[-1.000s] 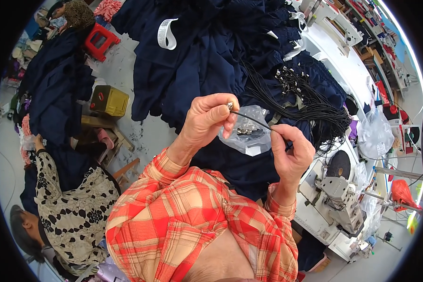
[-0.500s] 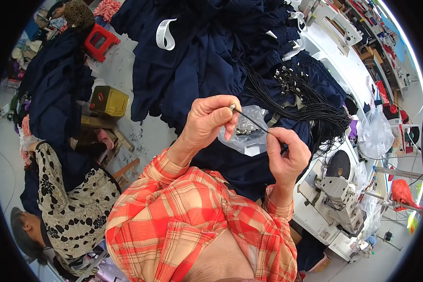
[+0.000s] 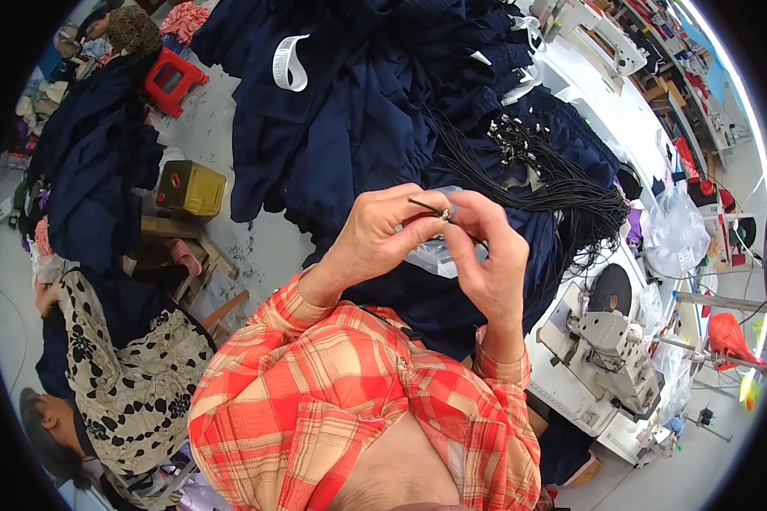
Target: Attaching small metal tips to the ends of black cord drawstrings.
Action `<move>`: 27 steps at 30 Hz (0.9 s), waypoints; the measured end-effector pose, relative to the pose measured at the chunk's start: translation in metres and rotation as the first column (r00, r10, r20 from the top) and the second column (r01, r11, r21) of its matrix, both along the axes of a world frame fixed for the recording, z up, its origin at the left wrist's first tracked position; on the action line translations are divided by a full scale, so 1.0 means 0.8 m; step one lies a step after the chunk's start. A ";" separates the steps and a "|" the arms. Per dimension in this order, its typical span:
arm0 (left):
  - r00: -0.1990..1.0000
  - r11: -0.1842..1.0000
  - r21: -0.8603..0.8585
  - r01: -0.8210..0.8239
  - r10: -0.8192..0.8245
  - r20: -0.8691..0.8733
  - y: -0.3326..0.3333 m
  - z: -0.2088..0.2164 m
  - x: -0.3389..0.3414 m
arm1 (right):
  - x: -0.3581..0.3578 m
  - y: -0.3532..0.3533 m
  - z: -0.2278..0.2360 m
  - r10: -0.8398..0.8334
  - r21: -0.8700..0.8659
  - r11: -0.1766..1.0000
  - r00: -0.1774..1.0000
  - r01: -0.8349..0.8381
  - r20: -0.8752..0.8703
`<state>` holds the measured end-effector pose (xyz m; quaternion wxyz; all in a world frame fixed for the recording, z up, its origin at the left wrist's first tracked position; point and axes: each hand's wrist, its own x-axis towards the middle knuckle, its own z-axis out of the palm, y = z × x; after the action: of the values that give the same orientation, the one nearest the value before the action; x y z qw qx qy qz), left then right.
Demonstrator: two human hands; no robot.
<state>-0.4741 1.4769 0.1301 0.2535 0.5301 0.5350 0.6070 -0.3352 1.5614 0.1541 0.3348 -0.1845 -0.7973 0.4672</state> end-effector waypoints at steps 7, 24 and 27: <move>0.936 0.993 -0.028 -0.118 0.102 -0.337 -0.001 0.008 0.007 | -0.011 0.007 -0.014 -0.086 0.425 0.901 0.996 0.087 -0.021; 0.439 0.967 0.242 0.075 -0.250 0.863 0.025 -0.027 0.055 | -0.011 -0.016 -0.024 -0.196 -0.124 0.978 0.938 0.166 -0.285; 0.415 0.939 0.313 0.146 -0.345 0.842 0.028 -0.029 0.053 | -0.006 -0.017 -0.027 -0.214 -0.108 0.976 0.939 0.191 -0.271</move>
<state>-0.4319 1.4994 0.1066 0.5288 0.2300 0.1792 0.7971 -0.3403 1.5477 0.1323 0.4831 -0.2106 -0.6992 0.4831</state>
